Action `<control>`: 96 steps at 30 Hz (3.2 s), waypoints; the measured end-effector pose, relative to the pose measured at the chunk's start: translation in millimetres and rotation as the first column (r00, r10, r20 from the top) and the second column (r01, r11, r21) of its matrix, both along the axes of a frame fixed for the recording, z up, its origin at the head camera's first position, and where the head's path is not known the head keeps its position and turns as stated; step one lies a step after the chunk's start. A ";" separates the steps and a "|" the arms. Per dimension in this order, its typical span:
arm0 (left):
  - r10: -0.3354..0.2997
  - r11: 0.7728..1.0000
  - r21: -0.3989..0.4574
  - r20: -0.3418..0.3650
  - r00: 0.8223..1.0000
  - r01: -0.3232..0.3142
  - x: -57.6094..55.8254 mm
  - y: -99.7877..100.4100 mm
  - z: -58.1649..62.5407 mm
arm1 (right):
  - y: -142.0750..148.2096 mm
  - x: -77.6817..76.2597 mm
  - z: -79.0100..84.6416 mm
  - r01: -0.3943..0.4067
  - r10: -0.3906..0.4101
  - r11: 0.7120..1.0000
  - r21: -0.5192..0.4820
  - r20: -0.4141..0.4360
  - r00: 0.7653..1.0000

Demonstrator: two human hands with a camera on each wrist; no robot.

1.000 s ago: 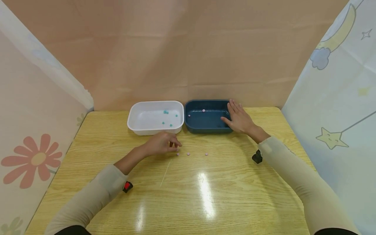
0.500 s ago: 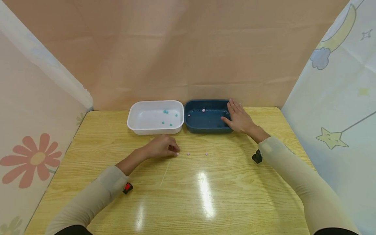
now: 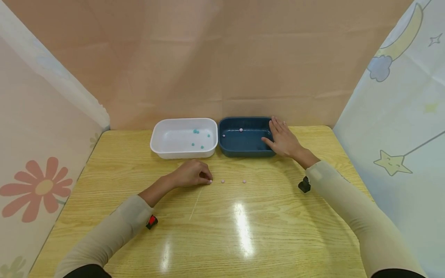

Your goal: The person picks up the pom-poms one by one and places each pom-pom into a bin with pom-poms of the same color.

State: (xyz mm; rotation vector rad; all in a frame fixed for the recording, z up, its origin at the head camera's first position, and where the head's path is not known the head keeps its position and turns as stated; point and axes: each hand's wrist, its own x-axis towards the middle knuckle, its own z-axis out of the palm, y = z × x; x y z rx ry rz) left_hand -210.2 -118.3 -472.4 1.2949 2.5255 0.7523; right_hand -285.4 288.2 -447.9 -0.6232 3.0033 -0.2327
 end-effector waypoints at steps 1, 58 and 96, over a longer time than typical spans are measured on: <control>0.000 1.000 -0.002 -0.002 1.000 0.000 -0.3 0.1 0.2 | 0.2 -0.1 0.0 0.000 0.000 1.000 -0.002 -0.003 1.000; 0.187 0.930 0.333 -0.058 0.981 -0.158 -36.7 41.2 59.0 | -3.0 4.3 3.4 -0.009 0.009 1.000 0.010 0.009 1.000; 0.467 0.868 0.209 -0.033 0.883 -0.451 -100.7 69.6 55.3 | -4.0 4.0 6.8 -0.002 0.002 1.000 0.015 0.016 1.000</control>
